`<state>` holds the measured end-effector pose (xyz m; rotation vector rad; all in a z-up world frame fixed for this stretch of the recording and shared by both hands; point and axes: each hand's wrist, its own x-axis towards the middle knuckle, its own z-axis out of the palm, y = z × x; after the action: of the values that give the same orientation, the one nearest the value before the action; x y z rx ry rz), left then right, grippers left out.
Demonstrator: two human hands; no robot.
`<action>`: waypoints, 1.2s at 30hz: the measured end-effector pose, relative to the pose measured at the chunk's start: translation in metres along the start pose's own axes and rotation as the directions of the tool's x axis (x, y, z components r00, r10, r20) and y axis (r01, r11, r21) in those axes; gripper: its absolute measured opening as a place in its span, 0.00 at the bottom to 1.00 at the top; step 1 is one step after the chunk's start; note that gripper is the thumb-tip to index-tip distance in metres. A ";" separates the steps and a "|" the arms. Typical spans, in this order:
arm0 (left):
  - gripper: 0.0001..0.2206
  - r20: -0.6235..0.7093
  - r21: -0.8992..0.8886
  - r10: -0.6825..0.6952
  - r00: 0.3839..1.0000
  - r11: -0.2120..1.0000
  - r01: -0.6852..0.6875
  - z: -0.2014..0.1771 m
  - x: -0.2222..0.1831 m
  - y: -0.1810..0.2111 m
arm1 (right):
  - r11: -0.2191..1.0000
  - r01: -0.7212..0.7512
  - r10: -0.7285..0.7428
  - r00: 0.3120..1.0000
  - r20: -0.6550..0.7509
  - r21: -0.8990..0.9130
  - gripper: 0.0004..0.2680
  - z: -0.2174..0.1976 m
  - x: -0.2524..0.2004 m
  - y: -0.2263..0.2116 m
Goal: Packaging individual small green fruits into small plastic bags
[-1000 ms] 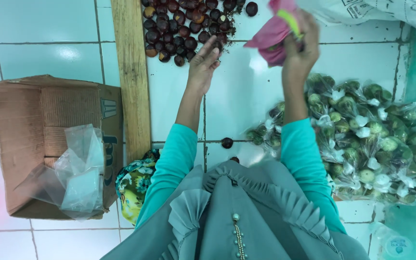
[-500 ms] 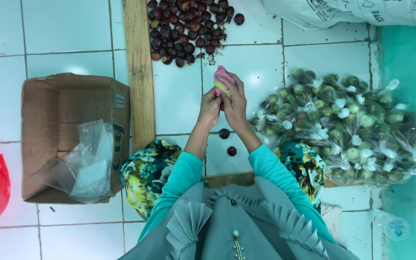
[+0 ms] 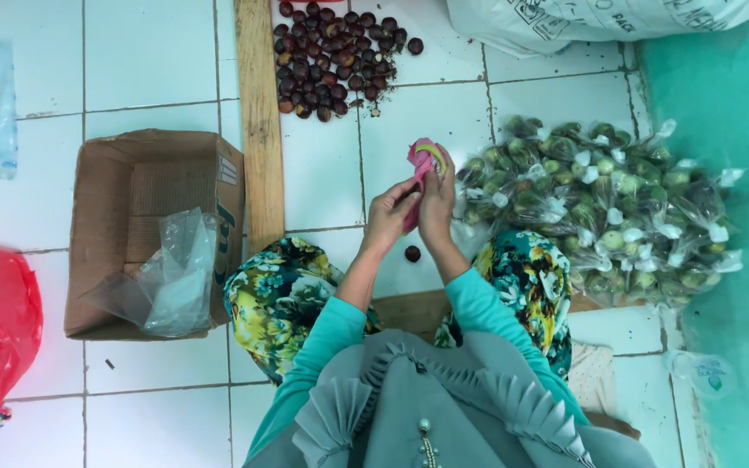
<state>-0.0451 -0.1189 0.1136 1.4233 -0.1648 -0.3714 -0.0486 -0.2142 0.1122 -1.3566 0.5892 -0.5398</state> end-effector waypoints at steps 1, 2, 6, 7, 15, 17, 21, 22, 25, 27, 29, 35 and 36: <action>0.12 -0.028 0.023 0.008 1.000 1.000 -0.007 0.003 0.003 0.001 | 0.999 0.029 -0.028 0.999 0.021 -0.023 0.16 0.000 -0.011 -0.012; 0.12 -0.024 0.021 0.021 0.999 1.000 -0.020 0.003 0.003 0.003 | 0.999 0.043 -0.042 0.999 0.020 -0.020 0.16 0.001 -0.022 -0.025; 0.13 -0.002 0.238 0.070 0.998 0.969 -0.068 0.007 -0.017 0.009 | 0.997 0.060 -0.060 0.998 0.008 -0.049 0.17 -0.008 -0.022 -0.022; 0.12 0.016 0.275 0.102 0.995 0.956 -0.103 0.013 -0.029 0.008 | 1.000 0.026 -0.027 0.998 -0.057 -0.013 0.16 -0.018 -0.011 -0.007; 0.12 -0.050 0.227 0.093 0.994 0.971 -0.079 0.027 -0.056 0.022 | 0.987 0.149 -0.150 0.989 0.013 0.062 0.19 -0.020 -0.050 -0.018; 0.13 -0.053 0.223 0.084 0.995 0.972 -0.070 0.026 -0.070 0.030 | 0.986 0.114 -0.111 0.993 -0.030 0.121 0.17 -0.026 -0.051 -0.001; 0.13 -0.085 0.340 0.129 0.988 0.936 -0.092 0.022 -0.074 0.030 | 0.984 0.074 -0.069 0.997 -0.041 0.163 0.17 -0.026 -0.073 0.015; 0.13 -0.081 0.336 0.157 0.984 0.934 -0.122 0.020 -0.072 0.025 | 0.982 0.053 -0.048 0.998 -0.036 0.182 0.17 -0.024 -0.074 0.020; 0.13 -0.059 0.360 0.192 0.980 0.919 -0.158 0.017 -0.078 -0.006 | 0.973 0.018 -0.012 1.000 -0.026 0.230 0.17 -0.037 -0.046 0.026; 0.12 -0.069 0.347 0.175 0.982 0.927 -0.141 0.016 -0.080 0.005 | 0.969 0.002 0.004 1.000 -0.025 0.247 0.17 -0.039 -0.070 0.034; 0.12 -0.082 0.331 0.166 0.983 0.935 -0.130 0.019 -0.081 0.014 | 0.965 -0.008 0.013 1.000 -0.018 0.264 0.17 -0.043 -0.076 0.040; 0.12 -0.053 0.383 0.214 0.975 0.906 -0.179 0.018 -0.083 0.000 | 0.934 -0.082 0.086 0.996 0.003 0.347 0.18 -0.054 -0.056 0.058; 0.12 -0.069 0.388 0.201 0.977 0.908 -0.159 0.016 -0.080 -0.003 | 0.925 -0.094 0.100 0.995 0.002 0.368 0.18 -0.055 -0.068 0.061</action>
<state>-0.1251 -0.1063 0.1219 1.7922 -0.2904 -0.1093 -0.1354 -0.2008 0.0505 -0.9632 0.5351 -0.5505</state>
